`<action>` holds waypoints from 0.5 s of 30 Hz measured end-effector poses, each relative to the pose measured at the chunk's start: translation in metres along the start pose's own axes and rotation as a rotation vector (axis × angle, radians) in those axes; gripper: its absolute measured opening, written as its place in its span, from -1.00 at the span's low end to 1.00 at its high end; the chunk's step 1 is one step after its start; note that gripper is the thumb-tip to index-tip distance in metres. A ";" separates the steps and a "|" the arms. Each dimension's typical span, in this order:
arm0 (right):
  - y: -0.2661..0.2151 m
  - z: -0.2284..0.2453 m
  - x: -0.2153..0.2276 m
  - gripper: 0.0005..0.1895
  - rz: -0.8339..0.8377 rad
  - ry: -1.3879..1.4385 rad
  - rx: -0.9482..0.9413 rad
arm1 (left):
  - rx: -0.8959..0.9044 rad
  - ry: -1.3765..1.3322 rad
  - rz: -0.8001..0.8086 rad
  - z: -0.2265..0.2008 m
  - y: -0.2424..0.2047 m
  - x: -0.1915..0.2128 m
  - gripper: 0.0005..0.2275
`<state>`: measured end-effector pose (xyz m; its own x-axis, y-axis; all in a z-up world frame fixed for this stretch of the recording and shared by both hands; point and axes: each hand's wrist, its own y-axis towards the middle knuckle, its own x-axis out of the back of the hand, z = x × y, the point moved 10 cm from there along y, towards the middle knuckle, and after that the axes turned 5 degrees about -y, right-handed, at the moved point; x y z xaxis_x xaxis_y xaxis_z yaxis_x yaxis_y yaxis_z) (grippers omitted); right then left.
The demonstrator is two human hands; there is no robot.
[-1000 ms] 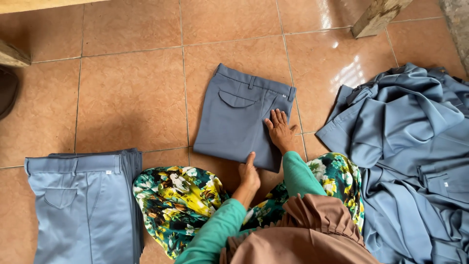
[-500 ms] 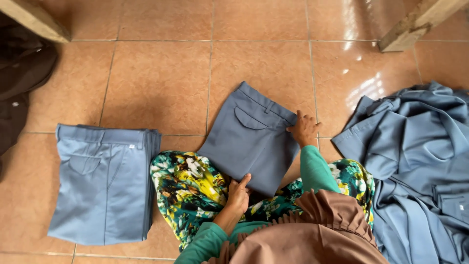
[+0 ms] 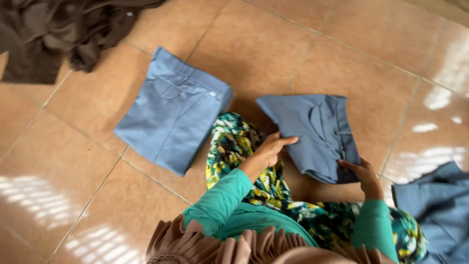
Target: Folding trousers into neat rectangles and stacking them on the floor.
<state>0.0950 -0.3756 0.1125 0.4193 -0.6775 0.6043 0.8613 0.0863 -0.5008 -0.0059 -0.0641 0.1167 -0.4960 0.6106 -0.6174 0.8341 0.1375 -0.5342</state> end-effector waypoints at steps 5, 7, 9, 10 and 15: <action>0.012 0.086 0.004 -0.50 0.137 0.468 0.194 | -0.061 -0.083 0.118 -0.113 -0.031 -0.023 -0.65; -0.011 0.173 0.001 -0.48 0.154 0.447 0.277 | -0.137 -0.067 0.082 -0.169 -0.059 0.002 -0.60; -0.015 0.243 -0.010 -0.45 0.171 0.430 0.356 | -0.209 -0.050 0.044 -0.216 -0.087 0.035 -0.55; -0.008 0.274 -0.022 -0.58 0.197 0.411 0.428 | -0.329 -0.087 0.017 -0.244 -0.104 0.058 -0.59; -0.055 0.441 -0.108 -0.60 0.293 0.448 0.705 | -0.599 -0.082 -0.204 -0.312 -0.179 0.224 -0.62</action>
<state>0.1289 0.0151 0.3483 0.6266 -0.7670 0.1384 0.7752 0.6316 -0.0092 -0.1913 0.2918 0.2543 -0.6562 0.4672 -0.5925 0.6992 0.6717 -0.2448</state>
